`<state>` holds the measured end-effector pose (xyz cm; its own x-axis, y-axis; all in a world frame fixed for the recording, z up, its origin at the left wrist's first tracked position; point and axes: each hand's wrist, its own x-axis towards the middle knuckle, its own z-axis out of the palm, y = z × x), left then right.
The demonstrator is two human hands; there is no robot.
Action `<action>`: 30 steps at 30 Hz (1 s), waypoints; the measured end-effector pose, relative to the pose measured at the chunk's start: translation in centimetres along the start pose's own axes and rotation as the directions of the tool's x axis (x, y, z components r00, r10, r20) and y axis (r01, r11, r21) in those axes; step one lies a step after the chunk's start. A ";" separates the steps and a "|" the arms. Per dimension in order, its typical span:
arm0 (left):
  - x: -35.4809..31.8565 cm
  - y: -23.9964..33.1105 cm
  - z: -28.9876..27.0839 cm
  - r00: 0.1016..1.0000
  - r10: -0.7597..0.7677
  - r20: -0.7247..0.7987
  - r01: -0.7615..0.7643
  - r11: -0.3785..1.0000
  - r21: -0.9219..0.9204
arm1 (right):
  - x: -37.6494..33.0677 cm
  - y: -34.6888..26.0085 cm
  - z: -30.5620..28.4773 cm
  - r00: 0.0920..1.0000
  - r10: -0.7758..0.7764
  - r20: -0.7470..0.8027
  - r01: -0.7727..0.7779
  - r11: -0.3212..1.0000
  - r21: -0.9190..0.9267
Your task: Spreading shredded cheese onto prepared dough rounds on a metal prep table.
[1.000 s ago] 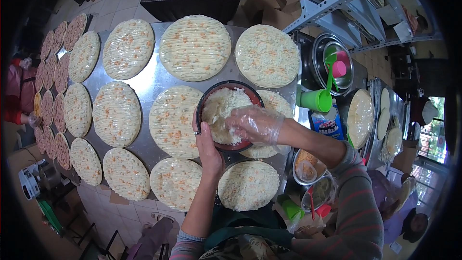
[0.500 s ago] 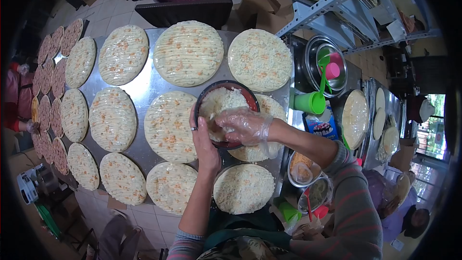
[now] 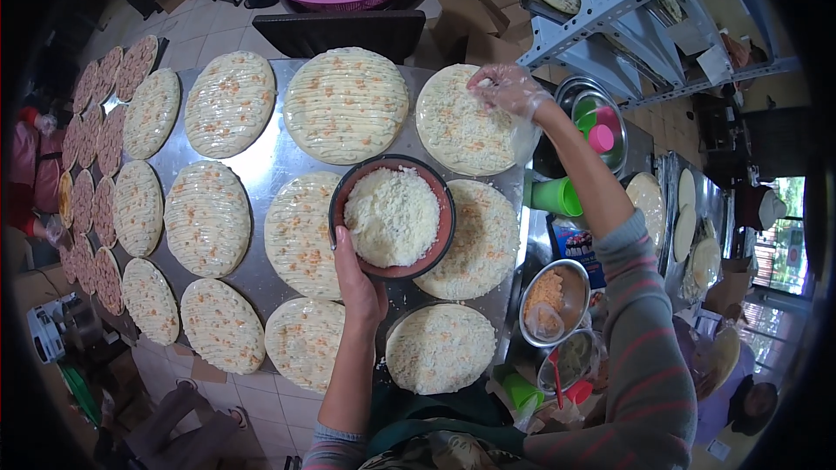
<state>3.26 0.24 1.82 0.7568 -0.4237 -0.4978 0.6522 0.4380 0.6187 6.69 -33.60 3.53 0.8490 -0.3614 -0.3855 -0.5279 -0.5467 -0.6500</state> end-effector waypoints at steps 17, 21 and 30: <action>-4.5 2.5 -3.8 0.993 0.051 -0.108 -0.043 0.996 0.076 | 6.5 -1.5 3.4 0.938 -0.339 -0.063 0.251 0.796 -0.551; -4.5 2.3 -3.5 0.995 0.054 -0.086 -0.048 0.996 0.071 | 5.0 -2.4 3.3 0.930 -0.364 -0.053 0.283 0.800 -0.529; -5.8 3.2 -4.4 0.996 0.087 -0.012 -0.085 0.993 0.082 | -11.6 -14.6 4.8 0.857 -0.345 0.382 0.142 0.872 0.469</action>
<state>1.12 7.64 4.02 0.8109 -0.3742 -0.4498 0.5794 0.4056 0.7070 4.68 -17.81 14.35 0.9193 0.1676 -0.3561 -0.3279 -0.1740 -0.9285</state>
